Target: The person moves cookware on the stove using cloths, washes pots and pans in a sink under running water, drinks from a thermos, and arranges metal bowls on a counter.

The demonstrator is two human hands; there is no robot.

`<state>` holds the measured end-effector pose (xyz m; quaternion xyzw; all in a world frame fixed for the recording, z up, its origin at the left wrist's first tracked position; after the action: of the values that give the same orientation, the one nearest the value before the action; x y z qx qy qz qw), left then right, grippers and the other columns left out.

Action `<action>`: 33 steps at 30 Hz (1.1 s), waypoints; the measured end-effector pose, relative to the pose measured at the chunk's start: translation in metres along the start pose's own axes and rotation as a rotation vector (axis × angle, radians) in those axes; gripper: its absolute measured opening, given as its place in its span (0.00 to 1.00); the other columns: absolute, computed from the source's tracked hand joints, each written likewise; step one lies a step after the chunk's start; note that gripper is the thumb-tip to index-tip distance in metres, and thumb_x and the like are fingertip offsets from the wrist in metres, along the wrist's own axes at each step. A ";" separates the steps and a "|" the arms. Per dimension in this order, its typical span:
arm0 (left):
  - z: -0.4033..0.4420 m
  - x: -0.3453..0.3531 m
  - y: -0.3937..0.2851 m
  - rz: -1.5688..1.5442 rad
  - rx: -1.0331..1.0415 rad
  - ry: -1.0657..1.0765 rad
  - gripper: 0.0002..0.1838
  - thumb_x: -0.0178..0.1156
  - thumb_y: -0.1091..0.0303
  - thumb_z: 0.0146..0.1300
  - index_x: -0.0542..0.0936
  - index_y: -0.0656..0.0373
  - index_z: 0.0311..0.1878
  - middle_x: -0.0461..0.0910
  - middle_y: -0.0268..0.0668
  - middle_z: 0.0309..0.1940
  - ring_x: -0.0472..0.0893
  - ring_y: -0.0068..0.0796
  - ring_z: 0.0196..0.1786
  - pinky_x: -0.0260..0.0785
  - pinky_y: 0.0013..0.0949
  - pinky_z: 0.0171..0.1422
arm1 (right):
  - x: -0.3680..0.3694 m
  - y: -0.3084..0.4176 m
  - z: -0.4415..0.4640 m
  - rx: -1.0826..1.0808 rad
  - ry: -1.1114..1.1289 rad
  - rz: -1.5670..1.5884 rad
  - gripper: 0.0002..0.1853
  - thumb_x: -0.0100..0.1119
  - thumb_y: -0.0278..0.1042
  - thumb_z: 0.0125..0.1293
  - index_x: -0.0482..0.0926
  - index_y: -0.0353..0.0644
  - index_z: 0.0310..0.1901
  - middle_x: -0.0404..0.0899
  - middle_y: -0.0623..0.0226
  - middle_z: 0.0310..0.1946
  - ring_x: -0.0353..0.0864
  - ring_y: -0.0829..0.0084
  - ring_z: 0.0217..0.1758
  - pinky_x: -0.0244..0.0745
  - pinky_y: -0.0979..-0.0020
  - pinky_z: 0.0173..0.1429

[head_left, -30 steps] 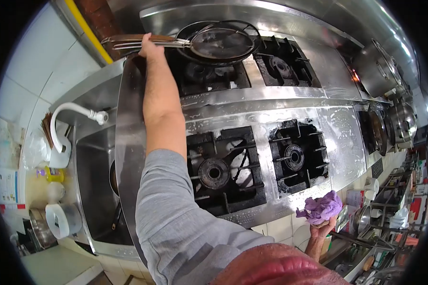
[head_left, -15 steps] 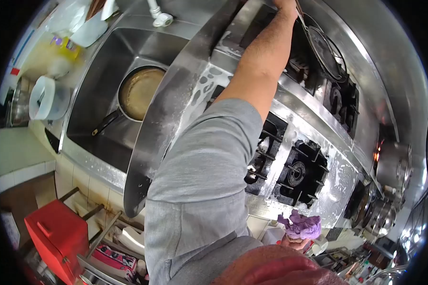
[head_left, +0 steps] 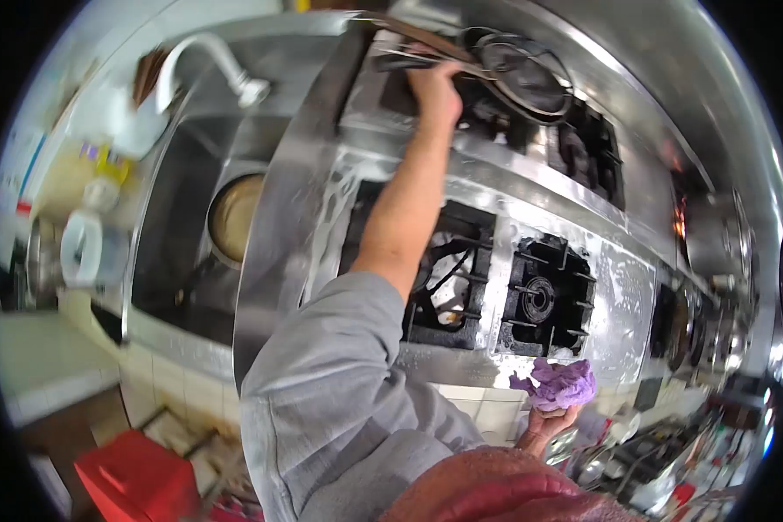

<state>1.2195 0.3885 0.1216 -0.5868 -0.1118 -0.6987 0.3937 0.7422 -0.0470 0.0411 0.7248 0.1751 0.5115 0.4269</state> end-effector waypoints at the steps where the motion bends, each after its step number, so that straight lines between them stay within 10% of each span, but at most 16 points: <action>1: -0.016 -0.003 -0.001 0.123 0.007 0.111 0.26 0.55 0.86 0.34 0.72 0.60 0.44 0.74 0.35 0.37 0.75 0.30 0.41 0.69 0.30 0.44 | -0.014 0.001 0.002 0.016 -0.027 0.021 0.35 0.55 0.42 0.51 0.58 0.38 0.60 0.68 0.55 0.53 0.71 0.57 0.53 0.70 0.55 0.56; 2: -0.033 -0.024 0.007 0.437 -0.013 0.141 0.23 0.55 0.84 0.37 0.71 0.61 0.42 0.73 0.34 0.34 0.75 0.30 0.38 0.69 0.30 0.44 | -0.021 0.000 0.008 0.045 -0.048 0.040 0.35 0.54 0.43 0.52 0.58 0.37 0.61 0.68 0.55 0.53 0.70 0.57 0.54 0.68 0.53 0.57; 5: -0.080 -0.056 0.030 0.044 -0.174 -0.129 0.18 0.53 0.84 0.45 0.71 0.61 0.42 0.73 0.35 0.31 0.75 0.31 0.32 0.72 0.37 0.48 | 0.013 -0.001 0.008 0.128 0.055 0.022 0.38 0.54 0.47 0.52 0.57 0.37 0.62 0.64 0.50 0.58 0.64 0.51 0.61 0.62 0.46 0.60; 12: -0.154 -0.067 0.013 -0.179 -0.446 -0.112 0.18 0.53 0.83 0.54 0.69 0.63 0.50 0.75 0.45 0.47 0.79 0.38 0.46 0.73 0.40 0.53 | 0.021 0.007 0.018 0.107 0.145 0.025 0.39 0.53 0.50 0.52 0.56 0.43 0.64 0.62 0.53 0.60 0.60 0.51 0.64 0.54 0.38 0.61; 19: -0.164 -0.073 -0.007 -0.503 -0.622 -0.199 0.10 0.49 0.73 0.59 0.69 0.68 0.42 0.73 0.54 0.45 0.76 0.53 0.48 0.72 0.48 0.54 | 0.003 0.003 -0.003 0.152 0.065 0.057 0.38 0.52 0.52 0.52 0.56 0.47 0.65 0.61 0.56 0.61 0.57 0.51 0.65 0.55 0.39 0.61; 27: -0.234 -0.092 -0.044 -0.197 -0.670 -0.341 0.16 0.47 0.75 0.61 0.61 0.65 0.52 0.73 0.49 0.43 0.77 0.44 0.42 0.72 0.43 0.52 | -0.010 0.003 -0.036 0.105 0.053 -0.013 0.36 0.53 0.45 0.51 0.57 0.41 0.63 0.63 0.56 0.59 0.62 0.56 0.62 0.55 0.53 0.66; 33: -0.391 0.004 -0.163 0.390 -1.027 0.451 0.21 0.57 0.68 0.57 0.69 0.61 0.54 0.72 0.40 0.51 0.73 0.28 0.53 0.68 0.33 0.54 | -0.008 -0.008 -0.042 0.235 0.227 0.004 0.36 0.58 0.43 0.49 0.60 0.43 0.61 0.67 0.59 0.55 0.67 0.58 0.58 0.62 0.55 0.63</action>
<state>0.8220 0.2540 0.0629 -0.5490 0.4368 -0.6854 0.1947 0.7026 -0.0296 0.0348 0.7077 0.2792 0.5669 0.3158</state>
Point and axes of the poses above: each hand's wrist, its own z-axis towards the middle knuckle, its own x-axis out of the palm, y = z × x, the point moved 7 cm from there along z, towards the middle knuckle
